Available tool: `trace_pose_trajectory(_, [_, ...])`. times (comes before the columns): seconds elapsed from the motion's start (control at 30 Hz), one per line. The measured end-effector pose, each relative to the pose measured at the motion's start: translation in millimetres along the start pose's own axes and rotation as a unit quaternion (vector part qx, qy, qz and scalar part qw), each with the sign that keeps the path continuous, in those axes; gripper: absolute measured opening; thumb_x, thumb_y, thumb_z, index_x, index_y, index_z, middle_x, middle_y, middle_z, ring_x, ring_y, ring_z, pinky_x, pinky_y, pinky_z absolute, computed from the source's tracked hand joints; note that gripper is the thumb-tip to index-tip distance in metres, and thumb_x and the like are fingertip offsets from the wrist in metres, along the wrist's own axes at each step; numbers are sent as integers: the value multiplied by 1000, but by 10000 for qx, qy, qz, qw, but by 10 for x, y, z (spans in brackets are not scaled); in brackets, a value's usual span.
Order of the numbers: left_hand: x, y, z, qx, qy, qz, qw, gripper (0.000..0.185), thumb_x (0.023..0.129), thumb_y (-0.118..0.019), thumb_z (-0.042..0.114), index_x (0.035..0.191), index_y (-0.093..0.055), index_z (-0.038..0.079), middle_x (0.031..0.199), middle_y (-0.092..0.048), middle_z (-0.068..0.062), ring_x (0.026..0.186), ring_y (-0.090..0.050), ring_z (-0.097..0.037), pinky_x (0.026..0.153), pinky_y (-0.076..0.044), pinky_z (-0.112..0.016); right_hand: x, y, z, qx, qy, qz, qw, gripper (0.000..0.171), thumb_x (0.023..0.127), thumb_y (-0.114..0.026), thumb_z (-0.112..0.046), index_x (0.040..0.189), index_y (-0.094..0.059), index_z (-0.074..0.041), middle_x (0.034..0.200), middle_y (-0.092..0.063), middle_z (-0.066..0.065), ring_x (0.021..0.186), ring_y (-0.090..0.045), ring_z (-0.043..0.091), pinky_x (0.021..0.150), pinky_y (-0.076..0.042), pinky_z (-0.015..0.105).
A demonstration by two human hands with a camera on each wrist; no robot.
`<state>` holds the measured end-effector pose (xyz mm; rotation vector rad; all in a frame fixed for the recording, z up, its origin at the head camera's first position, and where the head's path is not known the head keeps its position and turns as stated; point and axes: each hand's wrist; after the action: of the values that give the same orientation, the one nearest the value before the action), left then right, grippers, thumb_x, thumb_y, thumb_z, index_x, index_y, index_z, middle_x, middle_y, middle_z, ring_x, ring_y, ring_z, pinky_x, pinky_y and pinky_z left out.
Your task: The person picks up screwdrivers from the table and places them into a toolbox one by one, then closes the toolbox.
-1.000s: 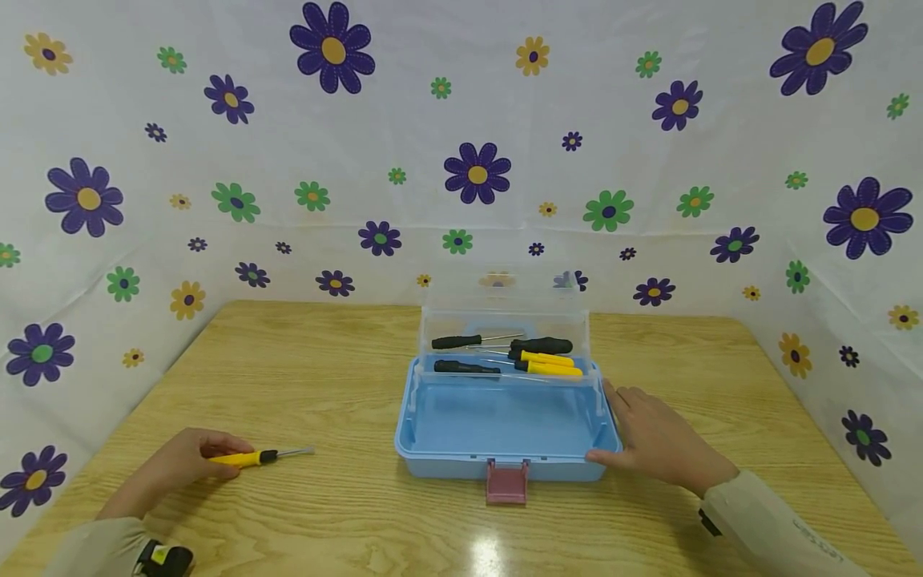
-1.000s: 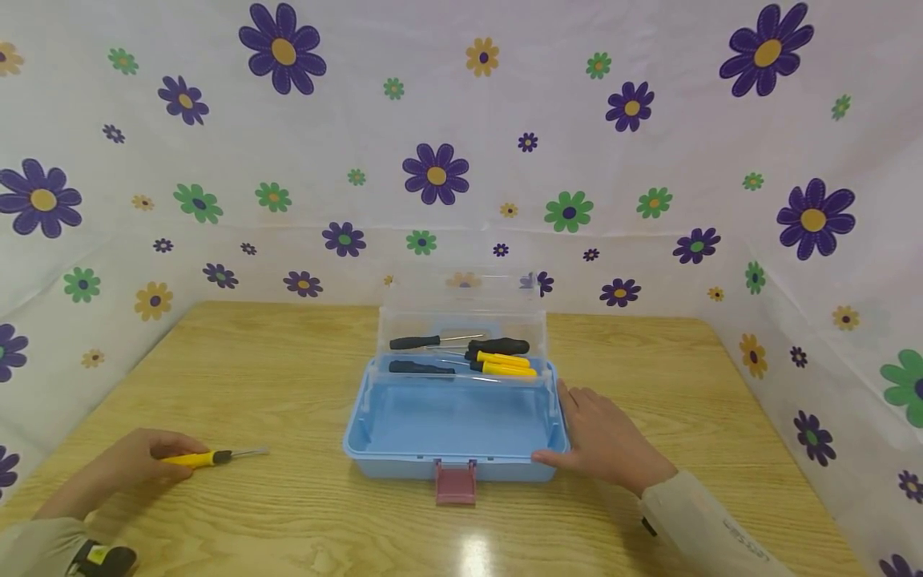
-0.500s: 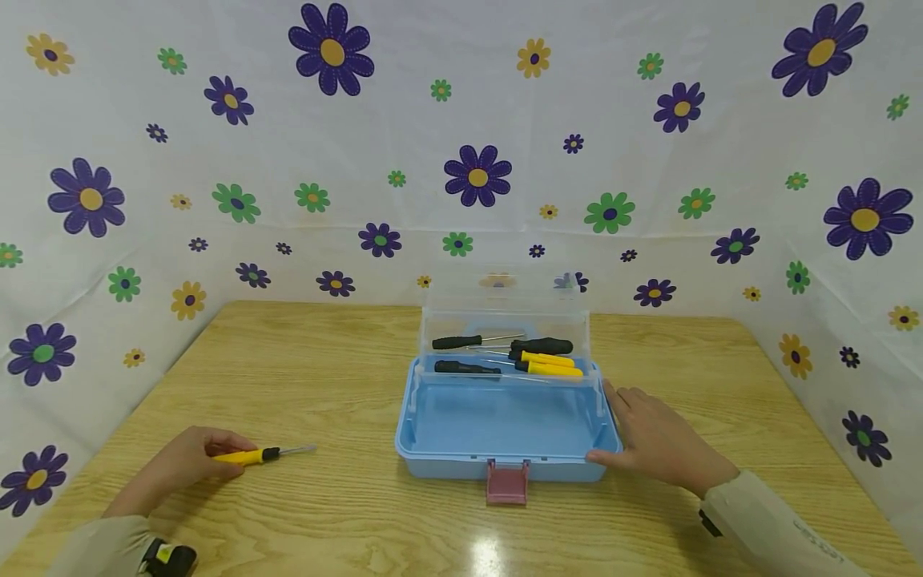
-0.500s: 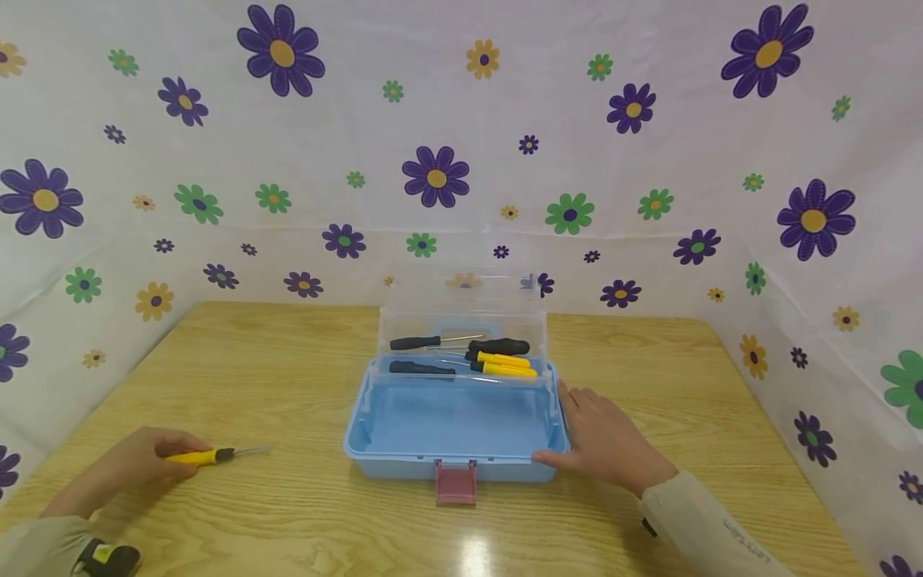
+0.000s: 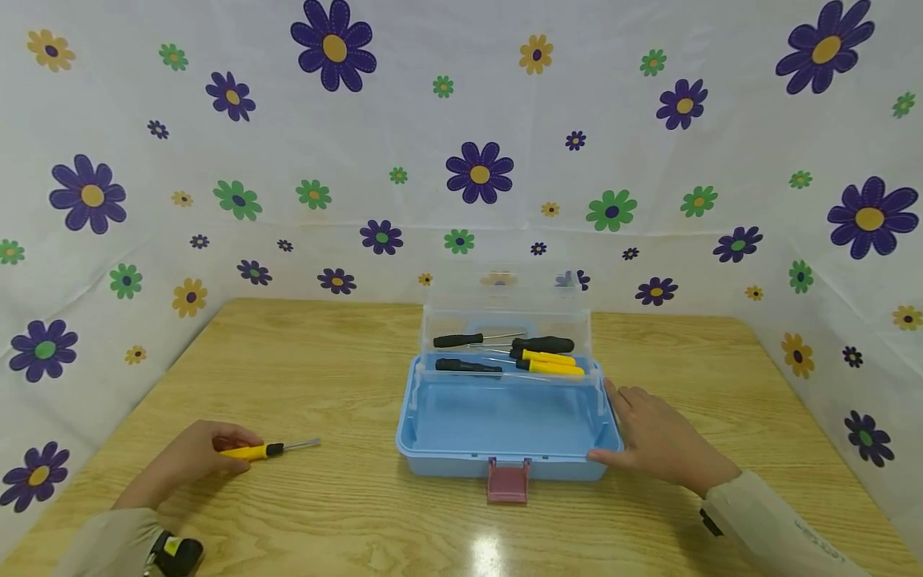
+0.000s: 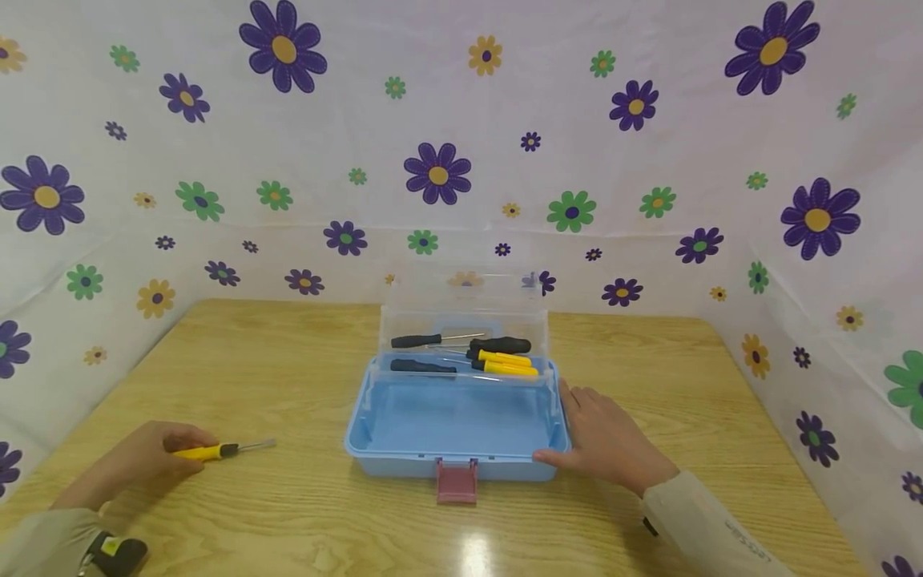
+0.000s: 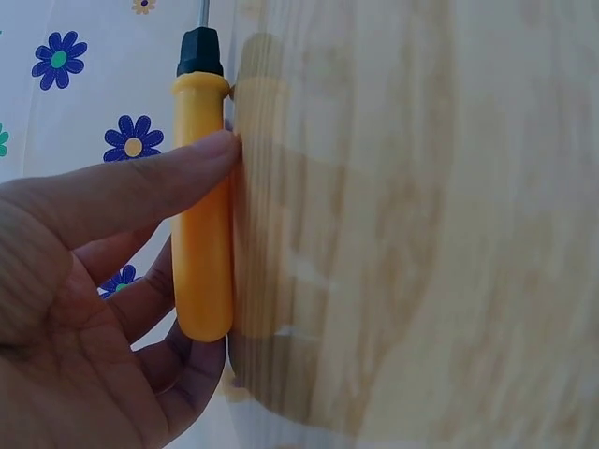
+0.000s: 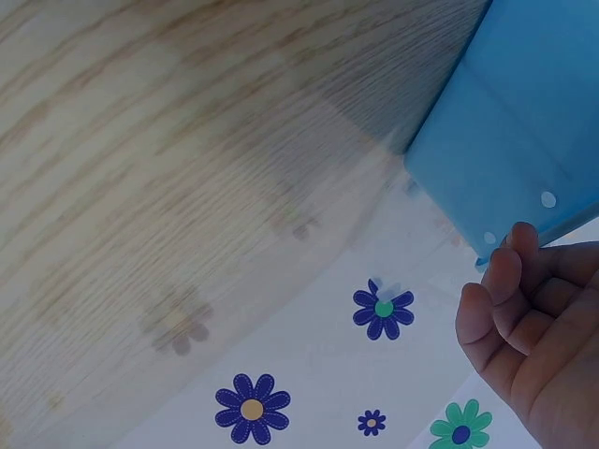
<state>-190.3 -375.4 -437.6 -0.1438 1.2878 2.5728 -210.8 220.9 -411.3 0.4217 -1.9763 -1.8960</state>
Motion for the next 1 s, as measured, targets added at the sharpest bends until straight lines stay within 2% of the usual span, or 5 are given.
trace_pose_trajectory(0.2, [-18, 6, -1, -280, 111, -46, 9995, 47, 75, -78, 27, 112, -67, 0, 111, -66, -19, 79, -57, -1, 69, -49, -21, -7, 7, 0, 39, -5, 0, 10000, 109, 73, -55, -75, 140, -34, 9, 126, -56, 25, 112, -57, 39, 93, -47, 53])
trace_pose_trajectory(0.43, [-16, 16, 0, -55, 183, 4, 9998, 44, 77, -75, 29, 111, -68, 3, 109, -68, -16, 84, -60, -10, 70, -49, -23, -11, 7, 4, 134, -38, -51, 9999, 109, 74, -54, -75, 141, -33, 9, 127, -55, 26, 114, -56, 40, 94, -46, 54])
trace_pose_trajectory(0.57, [-22, 13, 2, -93, 283, 70, 9995, 43, 77, -75, 29, 111, -69, 3, 108, -68, -15, 83, -61, -11, 70, -49, -23, -11, 6, 4, 140, -36, -55, 9999, 109, 74, -54, -74, 141, -33, 9, 128, -54, 26, 114, -55, 40, 95, -46, 54])
trace_pose_trajectory(0.77, [-34, 22, -3, -78, 273, 139, 9995, 42, 77, -75, 28, 110, -69, 2, 109, -68, -17, 83, -62, -11, 69, -50, -23, -12, 11, 4, 123, -28, -54, 9999, 108, 75, -55, -74, 140, -34, 10, 128, -54, 26, 114, -55, 40, 94, -46, 55])
trace_pose_trajectory(1.0, [-47, 50, -35, -112, 237, 65, 9996, 44, 75, -76, 26, 112, -69, 3, 113, -66, -19, 83, -63, -3, 72, -53, -23, -7, 5, 9, 111, 22, -4, 9999, 108, 75, -54, -74, 140, -34, 10, 127, -55, 25, 113, -56, 39, 94, -46, 54])
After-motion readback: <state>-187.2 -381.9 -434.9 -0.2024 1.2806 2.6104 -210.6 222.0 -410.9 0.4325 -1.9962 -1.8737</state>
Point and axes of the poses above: each hand's wrist, its own x-axis towards the middle knuckle, its own y-axis out of the back of the hand, z = x × y
